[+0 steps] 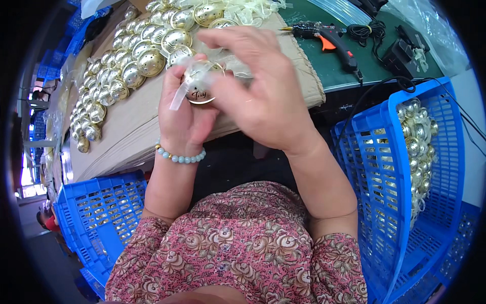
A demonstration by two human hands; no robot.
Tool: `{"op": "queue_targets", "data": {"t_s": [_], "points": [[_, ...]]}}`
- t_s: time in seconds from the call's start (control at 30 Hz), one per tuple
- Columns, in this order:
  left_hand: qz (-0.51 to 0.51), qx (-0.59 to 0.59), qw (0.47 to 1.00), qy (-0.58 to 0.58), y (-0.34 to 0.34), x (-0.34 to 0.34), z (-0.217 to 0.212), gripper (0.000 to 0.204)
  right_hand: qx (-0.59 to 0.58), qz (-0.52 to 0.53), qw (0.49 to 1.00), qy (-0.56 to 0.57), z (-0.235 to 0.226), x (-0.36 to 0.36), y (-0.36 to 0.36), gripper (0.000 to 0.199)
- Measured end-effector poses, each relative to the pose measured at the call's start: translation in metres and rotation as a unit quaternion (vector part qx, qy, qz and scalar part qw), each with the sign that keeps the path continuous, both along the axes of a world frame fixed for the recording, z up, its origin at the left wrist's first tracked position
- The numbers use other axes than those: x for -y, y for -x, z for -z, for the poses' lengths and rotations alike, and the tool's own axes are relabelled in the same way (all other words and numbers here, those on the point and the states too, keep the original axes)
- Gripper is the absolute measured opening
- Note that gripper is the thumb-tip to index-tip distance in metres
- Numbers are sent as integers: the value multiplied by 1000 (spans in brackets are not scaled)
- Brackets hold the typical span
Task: Gluing ribbon bows onto gold Christmas ornaments using a hot glue gun at a factory workstation.
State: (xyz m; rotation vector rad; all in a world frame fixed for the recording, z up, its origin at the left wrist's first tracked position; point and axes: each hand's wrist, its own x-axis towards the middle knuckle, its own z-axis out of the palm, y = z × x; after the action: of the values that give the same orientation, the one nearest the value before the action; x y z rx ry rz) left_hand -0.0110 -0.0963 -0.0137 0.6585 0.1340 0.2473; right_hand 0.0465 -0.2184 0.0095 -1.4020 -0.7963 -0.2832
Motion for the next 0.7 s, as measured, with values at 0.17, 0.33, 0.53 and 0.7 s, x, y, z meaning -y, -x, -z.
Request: {"op": "queue_targets", "data": {"t_s": [0.17,0.33,0.53,0.7], "points": [[-20,9,997,-72,-14,2,5,39,142,11,988,55,9,-6,-27,26],[63,21,966,-249,-14,13,6,76,-181,-64,970,-151,-15,11,-34,21],[63,6,943,-326,-14,14,6,72,-50,128,952,-273,-39,150,-42,29],[-12,41,939,-341,-17,-3,-14,49,142,579,802,36,-46,222,-17,27]]}}
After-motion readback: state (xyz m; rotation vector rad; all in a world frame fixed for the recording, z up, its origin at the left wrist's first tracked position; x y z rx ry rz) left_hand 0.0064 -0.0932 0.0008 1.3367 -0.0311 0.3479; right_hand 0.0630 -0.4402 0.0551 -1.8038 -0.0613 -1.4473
